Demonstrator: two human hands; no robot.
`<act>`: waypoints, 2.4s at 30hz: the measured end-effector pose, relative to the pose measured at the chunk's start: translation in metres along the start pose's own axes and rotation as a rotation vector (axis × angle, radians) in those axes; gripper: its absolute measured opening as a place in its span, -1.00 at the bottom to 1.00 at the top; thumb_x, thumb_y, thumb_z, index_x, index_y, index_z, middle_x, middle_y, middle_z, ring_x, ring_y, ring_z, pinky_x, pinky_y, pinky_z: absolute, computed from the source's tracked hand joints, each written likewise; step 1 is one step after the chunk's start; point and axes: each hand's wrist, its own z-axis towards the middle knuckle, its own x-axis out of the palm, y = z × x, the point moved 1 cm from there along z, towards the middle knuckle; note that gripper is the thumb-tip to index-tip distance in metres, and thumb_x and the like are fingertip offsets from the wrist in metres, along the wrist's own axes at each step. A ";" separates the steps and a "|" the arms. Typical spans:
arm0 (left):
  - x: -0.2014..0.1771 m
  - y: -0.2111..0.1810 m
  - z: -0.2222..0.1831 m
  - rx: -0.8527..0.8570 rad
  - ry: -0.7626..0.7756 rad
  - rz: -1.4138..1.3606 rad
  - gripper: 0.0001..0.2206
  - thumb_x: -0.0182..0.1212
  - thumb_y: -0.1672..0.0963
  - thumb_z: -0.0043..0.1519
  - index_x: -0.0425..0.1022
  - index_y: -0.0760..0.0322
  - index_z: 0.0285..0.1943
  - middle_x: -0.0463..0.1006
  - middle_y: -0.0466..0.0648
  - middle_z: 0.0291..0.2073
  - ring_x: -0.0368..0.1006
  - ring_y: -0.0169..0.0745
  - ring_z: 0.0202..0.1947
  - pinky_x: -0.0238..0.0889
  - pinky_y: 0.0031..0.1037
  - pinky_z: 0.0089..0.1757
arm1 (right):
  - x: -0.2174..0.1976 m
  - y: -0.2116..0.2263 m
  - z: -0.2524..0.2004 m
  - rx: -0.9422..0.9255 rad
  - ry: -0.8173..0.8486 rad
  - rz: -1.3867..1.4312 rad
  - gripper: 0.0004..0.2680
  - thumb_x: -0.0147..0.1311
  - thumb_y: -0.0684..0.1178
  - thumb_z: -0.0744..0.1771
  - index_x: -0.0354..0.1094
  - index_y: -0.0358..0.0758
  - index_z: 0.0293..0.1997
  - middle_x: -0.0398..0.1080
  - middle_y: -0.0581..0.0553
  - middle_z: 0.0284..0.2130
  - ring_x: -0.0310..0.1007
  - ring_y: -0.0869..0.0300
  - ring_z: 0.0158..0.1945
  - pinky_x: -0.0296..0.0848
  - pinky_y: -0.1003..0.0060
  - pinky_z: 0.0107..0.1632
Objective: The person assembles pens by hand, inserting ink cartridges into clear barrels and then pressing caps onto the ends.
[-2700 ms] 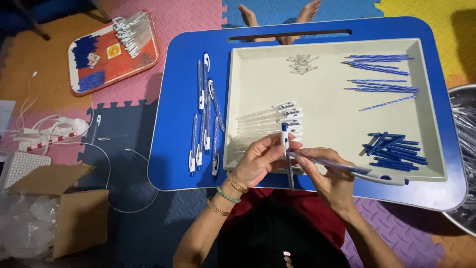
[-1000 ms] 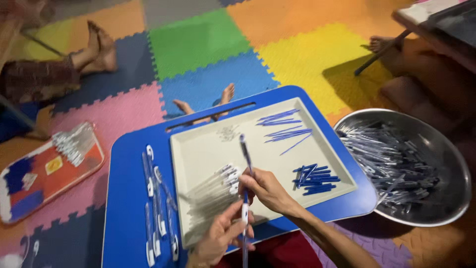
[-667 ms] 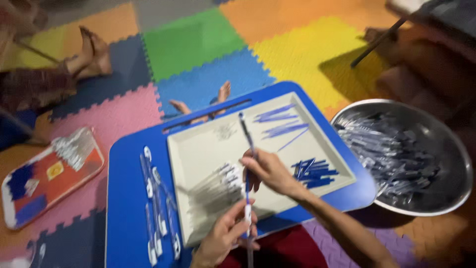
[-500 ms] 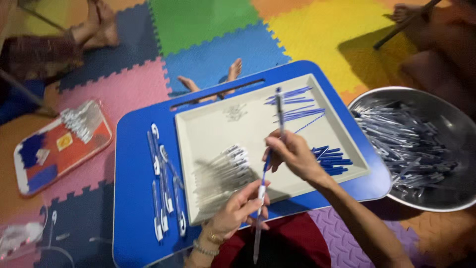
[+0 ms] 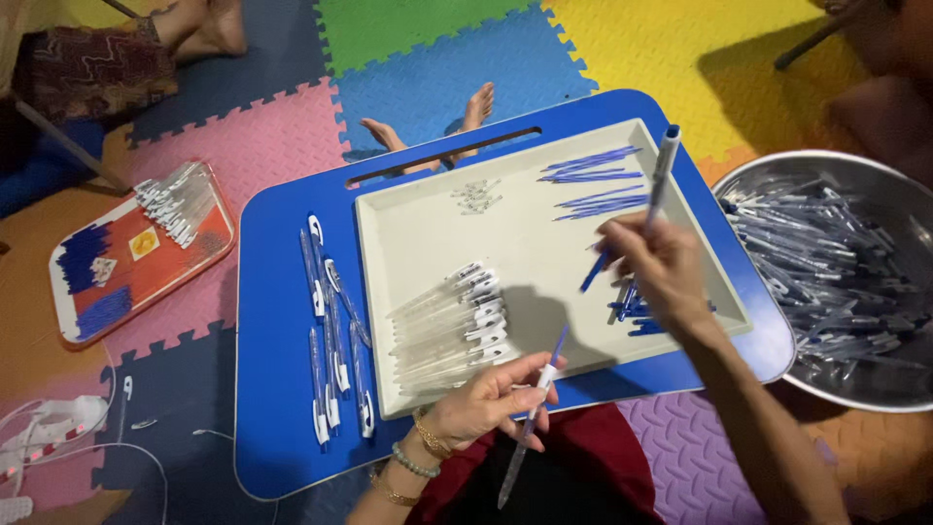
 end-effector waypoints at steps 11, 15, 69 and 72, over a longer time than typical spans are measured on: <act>-0.019 -0.011 -0.010 -0.108 -0.038 0.035 -0.36 0.20 0.11 0.45 0.19 0.25 0.75 0.44 0.07 -0.01 0.57 -0.20 -0.18 0.72 -0.23 -0.24 | -0.107 -0.077 -0.021 0.130 0.075 -1.110 -0.74 0.15 0.14 0.47 0.56 -0.25 -0.21 0.61 -0.14 -0.17 0.58 -0.08 -0.02 0.37 0.01 0.00; -0.020 -0.023 -0.011 -0.124 -0.090 0.044 -0.39 0.22 0.11 0.42 0.26 0.21 0.72 0.46 0.07 0.00 0.56 -0.26 -0.23 0.72 -0.32 -0.28 | -0.077 -0.048 -0.036 -0.157 -0.086 -1.061 -0.83 0.21 0.06 0.48 0.64 -0.13 0.12 0.51 -0.23 -0.10 0.46 -0.06 -0.13 0.36 -0.03 -0.09; -0.206 -0.123 0.175 0.024 -0.818 2.353 -0.69 0.19 0.27 0.34 0.71 -0.15 -0.14 0.66 -0.33 -0.44 0.62 -0.18 -0.43 0.31 -0.34 -0.51 | -0.028 -0.027 0.036 0.166 0.101 -0.710 -0.75 0.00 0.01 0.51 0.63 -0.29 0.06 0.66 -0.28 -0.12 0.44 0.13 -0.34 0.33 0.20 -0.37; -0.174 -0.130 0.109 0.048 -0.741 1.930 -0.77 0.26 0.26 0.31 0.65 0.19 0.11 0.62 0.09 -0.13 0.62 0.35 -0.06 0.54 0.16 -0.20 | -0.039 -0.047 0.023 0.277 0.068 -0.609 -0.75 0.04 0.01 0.50 0.59 -0.32 0.18 0.65 -0.36 -0.14 0.67 0.00 0.07 0.37 0.19 -0.22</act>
